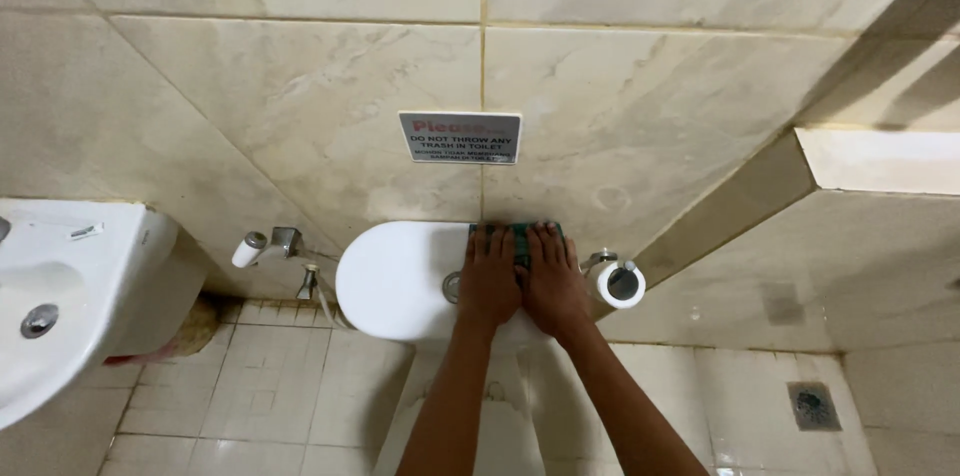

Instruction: The person cleans a bathroom by wiping a tiled shelf with a green sponge, then wiping the toilet tank with a green cloth. They then use a pink brush to scrub the tiled wall in the shower area.

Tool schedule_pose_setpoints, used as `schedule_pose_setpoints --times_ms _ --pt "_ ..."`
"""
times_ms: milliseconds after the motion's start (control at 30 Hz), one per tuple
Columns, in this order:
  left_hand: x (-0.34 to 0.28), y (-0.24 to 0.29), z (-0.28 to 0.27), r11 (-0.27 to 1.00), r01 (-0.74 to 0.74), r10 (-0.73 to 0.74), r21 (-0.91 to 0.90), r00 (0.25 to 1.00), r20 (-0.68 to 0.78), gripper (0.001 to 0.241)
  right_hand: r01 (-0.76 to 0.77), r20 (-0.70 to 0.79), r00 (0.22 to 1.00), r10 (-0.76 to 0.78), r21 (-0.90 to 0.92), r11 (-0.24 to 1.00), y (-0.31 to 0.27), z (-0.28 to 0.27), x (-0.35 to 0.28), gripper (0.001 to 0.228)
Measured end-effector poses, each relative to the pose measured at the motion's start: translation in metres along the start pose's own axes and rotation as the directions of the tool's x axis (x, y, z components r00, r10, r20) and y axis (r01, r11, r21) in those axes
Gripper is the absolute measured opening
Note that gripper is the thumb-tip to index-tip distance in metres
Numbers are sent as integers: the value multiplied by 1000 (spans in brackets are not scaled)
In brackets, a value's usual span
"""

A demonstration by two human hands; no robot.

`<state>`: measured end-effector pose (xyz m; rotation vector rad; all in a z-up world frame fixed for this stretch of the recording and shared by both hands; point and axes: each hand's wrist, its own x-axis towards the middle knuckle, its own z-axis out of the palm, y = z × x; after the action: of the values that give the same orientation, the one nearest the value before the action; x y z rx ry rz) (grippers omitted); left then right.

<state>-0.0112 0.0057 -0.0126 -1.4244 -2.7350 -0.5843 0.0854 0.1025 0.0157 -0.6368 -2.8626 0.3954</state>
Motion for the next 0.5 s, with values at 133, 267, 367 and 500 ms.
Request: schedule_pose_setpoints --times_ms 133,267,367,500 --pt "-2 3 -9 1000 -1 1 -18 1000 -5 65 49 -75 996 -56 -87 995 5 17 -3 66" --pt "-5 0 -2 999 -16 15 -46 999 -37 69 54 -118 991 -56 -18 998 7 19 -8 66" --pt "-26 6 -4 999 -28 26 -38 998 -56 67 74 -153 986 -73 -2 997 -4 9 -29 64" --pt "-49 18 -14 998 7 -11 -64 999 -52 64 46 -113 993 -39 56 997 -11 6 -51 66"
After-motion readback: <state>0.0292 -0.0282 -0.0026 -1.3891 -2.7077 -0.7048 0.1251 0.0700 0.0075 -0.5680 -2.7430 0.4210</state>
